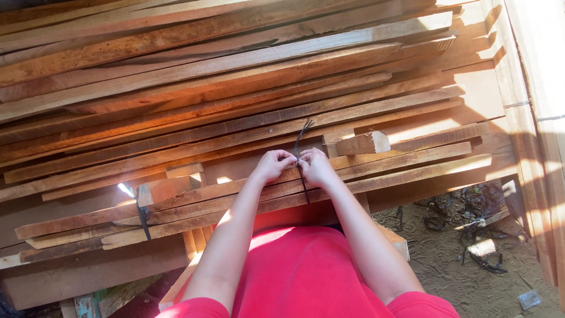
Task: The person ties a black strap around a stack of wooden planks, loops and tightens it by hand, then moves to another stack to repeat the process. The person lifts and repositions planks to align them before securing the strap.
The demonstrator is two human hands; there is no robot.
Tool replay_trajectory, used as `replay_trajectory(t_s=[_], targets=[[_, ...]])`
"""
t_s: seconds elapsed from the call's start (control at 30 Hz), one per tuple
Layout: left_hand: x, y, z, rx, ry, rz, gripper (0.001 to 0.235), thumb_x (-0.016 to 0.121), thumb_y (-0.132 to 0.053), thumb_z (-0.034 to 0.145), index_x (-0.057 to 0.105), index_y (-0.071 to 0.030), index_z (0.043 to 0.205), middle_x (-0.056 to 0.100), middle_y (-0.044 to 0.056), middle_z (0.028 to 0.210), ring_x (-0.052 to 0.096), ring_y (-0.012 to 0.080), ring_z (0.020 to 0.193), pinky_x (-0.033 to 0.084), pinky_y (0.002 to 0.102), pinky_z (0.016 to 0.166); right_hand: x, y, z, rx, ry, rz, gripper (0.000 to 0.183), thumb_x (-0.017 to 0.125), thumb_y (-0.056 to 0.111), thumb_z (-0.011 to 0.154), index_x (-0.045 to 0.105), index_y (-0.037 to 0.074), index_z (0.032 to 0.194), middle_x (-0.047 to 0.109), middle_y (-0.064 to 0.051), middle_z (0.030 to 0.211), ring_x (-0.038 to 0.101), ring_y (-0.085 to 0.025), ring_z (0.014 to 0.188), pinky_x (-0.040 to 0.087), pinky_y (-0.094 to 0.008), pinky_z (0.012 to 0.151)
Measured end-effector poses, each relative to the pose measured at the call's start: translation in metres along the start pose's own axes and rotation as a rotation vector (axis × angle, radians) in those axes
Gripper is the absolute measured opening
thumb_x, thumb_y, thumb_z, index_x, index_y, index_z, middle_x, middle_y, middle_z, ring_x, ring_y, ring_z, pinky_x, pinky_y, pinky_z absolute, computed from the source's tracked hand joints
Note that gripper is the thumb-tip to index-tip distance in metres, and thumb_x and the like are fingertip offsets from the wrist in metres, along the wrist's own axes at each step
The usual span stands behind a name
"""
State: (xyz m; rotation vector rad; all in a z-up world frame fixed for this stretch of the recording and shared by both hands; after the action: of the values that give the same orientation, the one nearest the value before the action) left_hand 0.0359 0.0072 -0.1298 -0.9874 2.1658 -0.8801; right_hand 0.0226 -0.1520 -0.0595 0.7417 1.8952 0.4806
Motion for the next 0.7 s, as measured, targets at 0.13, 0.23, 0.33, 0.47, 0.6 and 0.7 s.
replay_trajectory(t_s=[0.13, 0.23, 0.33, 0.47, 0.6, 0.7], targets=[[-0.002, 0.000, 0.002, -0.014, -0.012, 0.020, 0.019, 0.073, -0.043, 0.086, 0.082, -0.029, 0.096, 0.080, -0.007, 0.087, 0.072, 0.0152, 0.095, 0.051, 0.029, 0.086, -0.004, 0.001, 0.000, 0.048, 0.040, -0.004, 0.013, 0.072, 0.024, 0.089, 0.081, 0.014, 0.089, 0.072, -0.004, 0.127, 0.059, -0.038, 0.127, 0.048, -0.048, 0.108], [-0.003, 0.000, 0.006, -0.016, -0.034, 0.036, 0.018, 0.073, -0.043, 0.086, 0.082, -0.030, 0.095, 0.079, -0.007, 0.087, 0.073, 0.0170, 0.095, 0.052, 0.031, 0.086, -0.009, 0.004, -0.001, 0.051, -0.037, -0.016, 0.012, 0.074, 0.022, 0.087, 0.081, 0.013, 0.087, 0.072, -0.004, 0.121, 0.066, -0.035, 0.116, 0.054, -0.045, 0.099], [-0.004, -0.001, 0.000, -0.013, -0.040, 0.030, 0.019, 0.074, -0.043, 0.085, 0.082, -0.029, 0.096, 0.080, -0.006, 0.087, 0.073, 0.0176, 0.094, 0.052, 0.031, 0.086, -0.002, -0.001, -0.002, 0.052, -0.023, 0.001, 0.014, 0.073, 0.023, 0.088, 0.081, 0.012, 0.087, 0.072, -0.004, 0.117, 0.067, -0.033, 0.114, 0.055, -0.043, 0.098], [-0.005, -0.003, -0.003, -0.020, -0.033, 0.024, 0.020, 0.074, -0.044, 0.085, 0.082, -0.029, 0.096, 0.080, -0.006, 0.088, 0.073, 0.0181, 0.095, 0.053, 0.031, 0.086, 0.004, -0.002, -0.001, 0.042, 0.082, 0.071, 0.020, 0.068, 0.026, 0.092, 0.080, 0.011, 0.087, 0.070, -0.005, 0.119, 0.060, -0.036, 0.123, 0.047, -0.046, 0.108], [-0.001, 0.006, 0.004, -0.011, -0.023, 0.018, 0.020, 0.073, -0.042, 0.088, 0.082, -0.027, 0.099, 0.080, -0.001, 0.091, 0.072, 0.0189, 0.094, 0.052, 0.033, 0.086, 0.000, 0.023, -0.010, 0.059, 0.112, 0.041, 0.041, 0.075, 0.047, 0.082, 0.077, 0.006, 0.087, 0.068, -0.013, 0.120, 0.054, -0.039, 0.129, 0.040, -0.047, 0.114], [0.001, -0.002, 0.001, 0.004, 0.026, -0.025, 0.023, 0.075, -0.041, 0.087, 0.082, -0.025, 0.100, 0.080, -0.002, 0.091, 0.072, 0.0174, 0.095, 0.051, 0.032, 0.088, 0.006, 0.011, -0.005, 0.007, 0.037, -0.089, 0.025, 0.080, 0.031, 0.078, 0.071, 0.008, 0.078, 0.067, -0.011, 0.108, 0.058, -0.037, 0.120, 0.048, -0.047, 0.104]])
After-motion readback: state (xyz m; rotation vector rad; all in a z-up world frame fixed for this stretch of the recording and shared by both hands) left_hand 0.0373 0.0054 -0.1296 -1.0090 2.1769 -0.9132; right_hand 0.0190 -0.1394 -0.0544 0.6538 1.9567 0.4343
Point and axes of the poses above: each hand's wrist, its own z-axis towards the middle knuckle, its own x-axis out of the palm, y = z × x, the point moved 9 cm from there along z, towards the middle knuckle
